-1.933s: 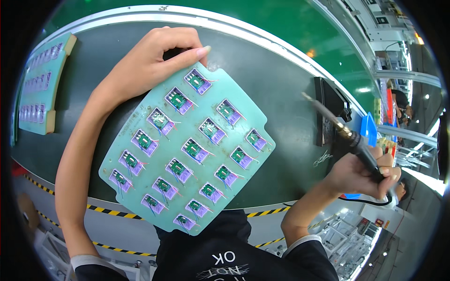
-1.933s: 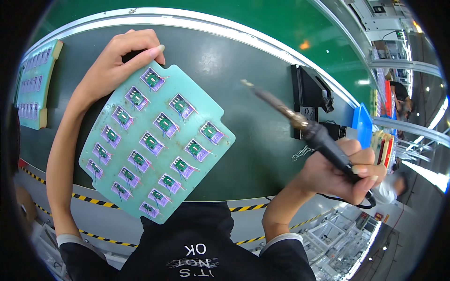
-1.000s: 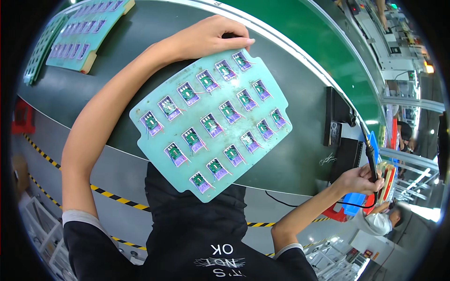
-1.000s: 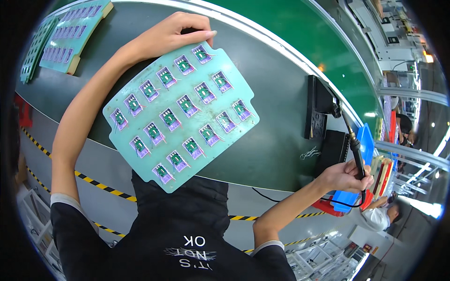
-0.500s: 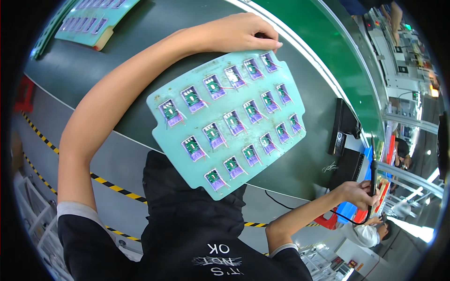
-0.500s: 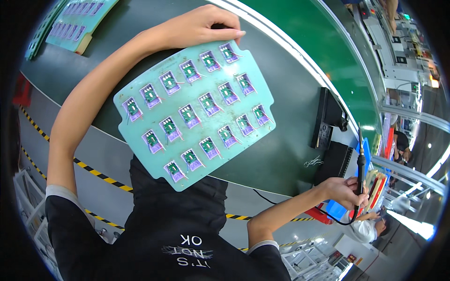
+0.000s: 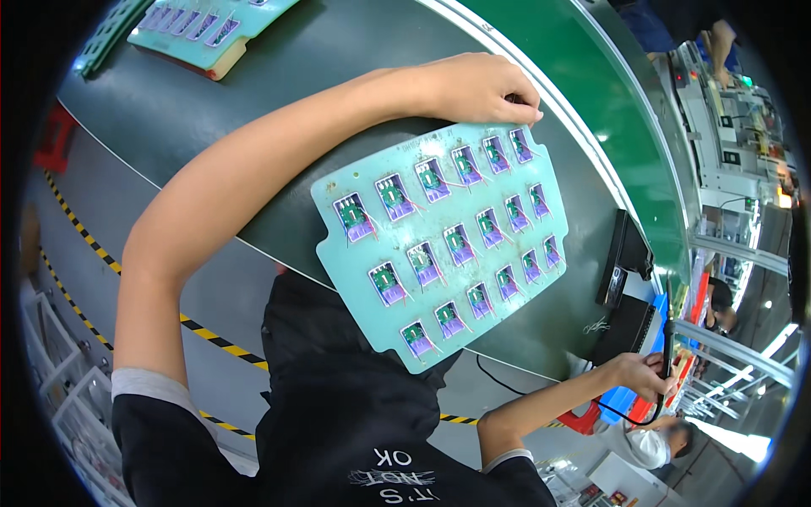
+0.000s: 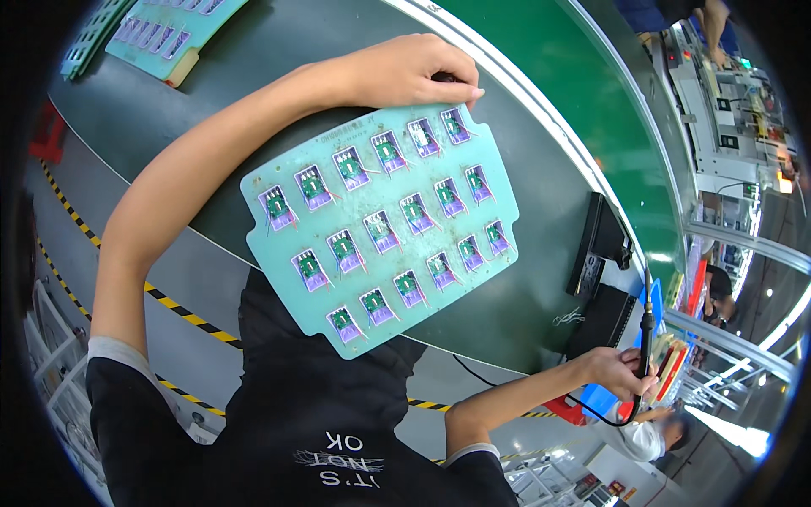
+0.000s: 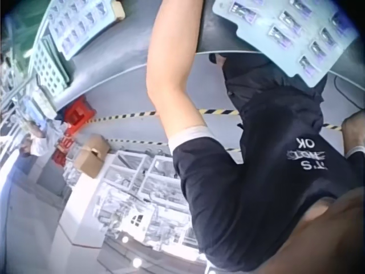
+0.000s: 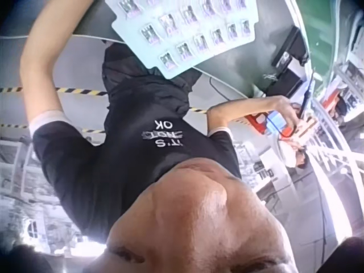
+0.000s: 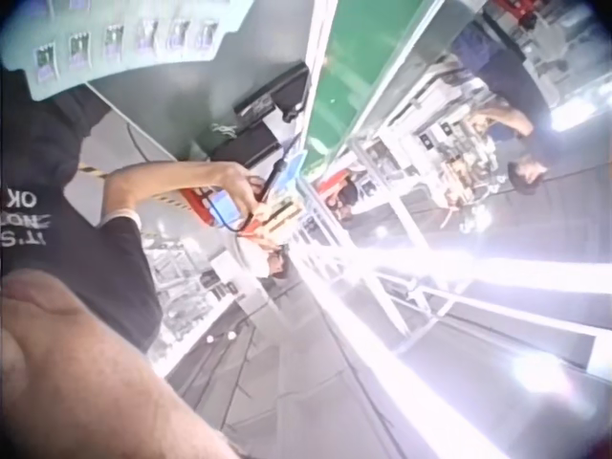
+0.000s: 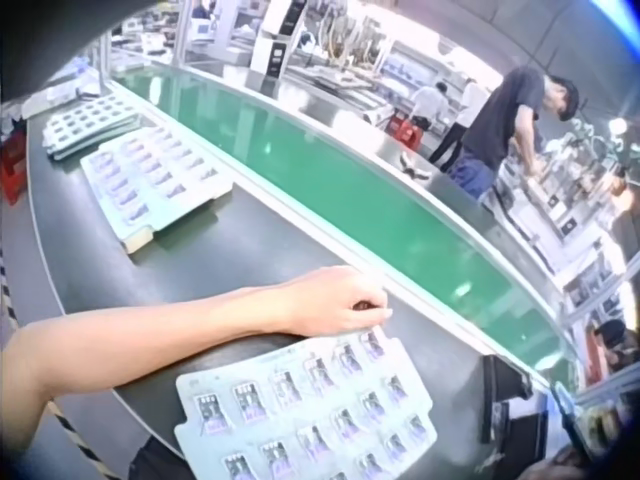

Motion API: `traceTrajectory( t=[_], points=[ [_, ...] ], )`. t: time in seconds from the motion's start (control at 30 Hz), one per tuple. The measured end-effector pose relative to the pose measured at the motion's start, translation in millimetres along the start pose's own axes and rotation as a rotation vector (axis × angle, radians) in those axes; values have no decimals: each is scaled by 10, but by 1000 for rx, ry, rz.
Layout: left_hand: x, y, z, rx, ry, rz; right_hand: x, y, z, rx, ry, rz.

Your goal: Soldering electronic components onto small PCB boards in an assembly line.

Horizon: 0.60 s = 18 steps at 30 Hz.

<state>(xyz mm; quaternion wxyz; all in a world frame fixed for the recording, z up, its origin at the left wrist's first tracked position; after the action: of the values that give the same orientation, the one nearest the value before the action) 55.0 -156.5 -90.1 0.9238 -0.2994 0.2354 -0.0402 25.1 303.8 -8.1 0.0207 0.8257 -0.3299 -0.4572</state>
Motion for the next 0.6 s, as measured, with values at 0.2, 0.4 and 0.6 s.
traceTrajectory(
  t=[0.2, 0.4, 0.6],
  points=[
    [-10, -4, 30, -6, -40, 0, -6, 7, 29, -9, 1, 18],
    [54, -59, -3, 15, -18, 24, 85, 68, -81, 25, -27, -2],
    [-139, 1, -48, 6, 62, -8, -49, -297, 31, 914, -943, -79]
  ],
)
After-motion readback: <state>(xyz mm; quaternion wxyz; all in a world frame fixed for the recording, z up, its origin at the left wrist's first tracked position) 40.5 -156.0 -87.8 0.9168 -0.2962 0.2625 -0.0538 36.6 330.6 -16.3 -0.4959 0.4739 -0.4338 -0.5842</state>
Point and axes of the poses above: each hand's wrist, its own x-axis away from the middle knuckle, its own y-axis out of the palm, z = x × y, the point moved 2 cm from there along -x, towards the middle knuckle, and after that the axes turned 5 degrees about y, right-handed, at the moved point
